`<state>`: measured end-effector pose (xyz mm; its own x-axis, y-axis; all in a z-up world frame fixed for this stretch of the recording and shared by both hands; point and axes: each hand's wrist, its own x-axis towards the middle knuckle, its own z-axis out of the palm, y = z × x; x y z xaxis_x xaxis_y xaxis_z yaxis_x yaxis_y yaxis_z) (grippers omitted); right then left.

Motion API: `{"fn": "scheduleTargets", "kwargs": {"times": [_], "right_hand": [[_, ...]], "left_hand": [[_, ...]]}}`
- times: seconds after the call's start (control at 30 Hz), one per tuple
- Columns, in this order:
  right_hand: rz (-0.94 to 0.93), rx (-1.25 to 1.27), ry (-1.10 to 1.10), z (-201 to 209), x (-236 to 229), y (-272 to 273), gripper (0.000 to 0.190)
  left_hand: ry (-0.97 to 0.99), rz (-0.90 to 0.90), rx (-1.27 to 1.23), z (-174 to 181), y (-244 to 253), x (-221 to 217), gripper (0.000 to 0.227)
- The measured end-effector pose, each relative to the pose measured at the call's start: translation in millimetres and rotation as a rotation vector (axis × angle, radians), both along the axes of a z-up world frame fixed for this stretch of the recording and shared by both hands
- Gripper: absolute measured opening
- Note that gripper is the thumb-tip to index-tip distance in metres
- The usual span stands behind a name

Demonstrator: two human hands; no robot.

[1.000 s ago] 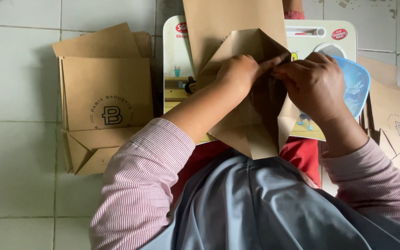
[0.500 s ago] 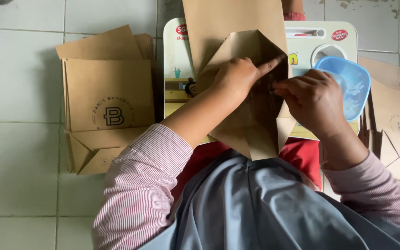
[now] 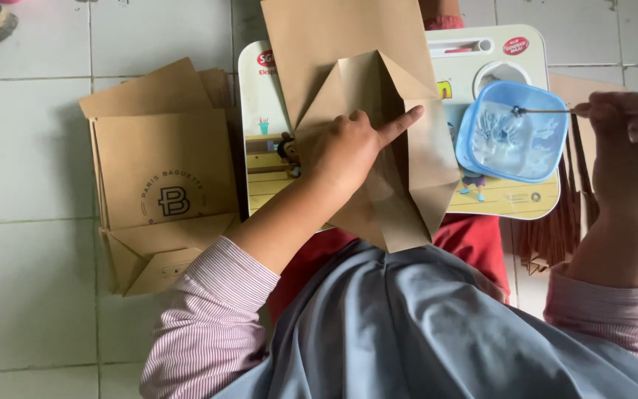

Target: Folding and gluing brown paper to assemble paper bags

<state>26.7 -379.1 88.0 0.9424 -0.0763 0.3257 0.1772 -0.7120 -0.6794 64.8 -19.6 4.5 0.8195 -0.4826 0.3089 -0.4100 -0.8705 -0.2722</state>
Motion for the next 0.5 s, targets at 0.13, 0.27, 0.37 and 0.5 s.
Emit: {"fn": "scheduleTargets", "kwargs": {"times": [0.13,0.27,0.37,0.5], "right_hand": [[-0.005,-0.509,-0.146,-26.0,-3.1,-27.1,0.007],[-0.014,-0.615,-0.24,-53.4,3.1,-26.5,0.011],[-0.016,-0.595,-0.242,-54.8,0.0,-25.1,0.011],[0.01,-0.647,-0.249,-61.7,3.0,-27.4,0.009]], "left_hand": [[0.12,0.034,0.0,-40.4,-28.2,23.6,0.092],[0.374,0.073,-0.015,-31.0,-31.9,31.7,0.069],[0.402,0.086,-0.049,-46.8,-35.3,32.0,0.051],[0.341,0.112,-0.062,-51.7,-33.3,30.5,0.046]]}}
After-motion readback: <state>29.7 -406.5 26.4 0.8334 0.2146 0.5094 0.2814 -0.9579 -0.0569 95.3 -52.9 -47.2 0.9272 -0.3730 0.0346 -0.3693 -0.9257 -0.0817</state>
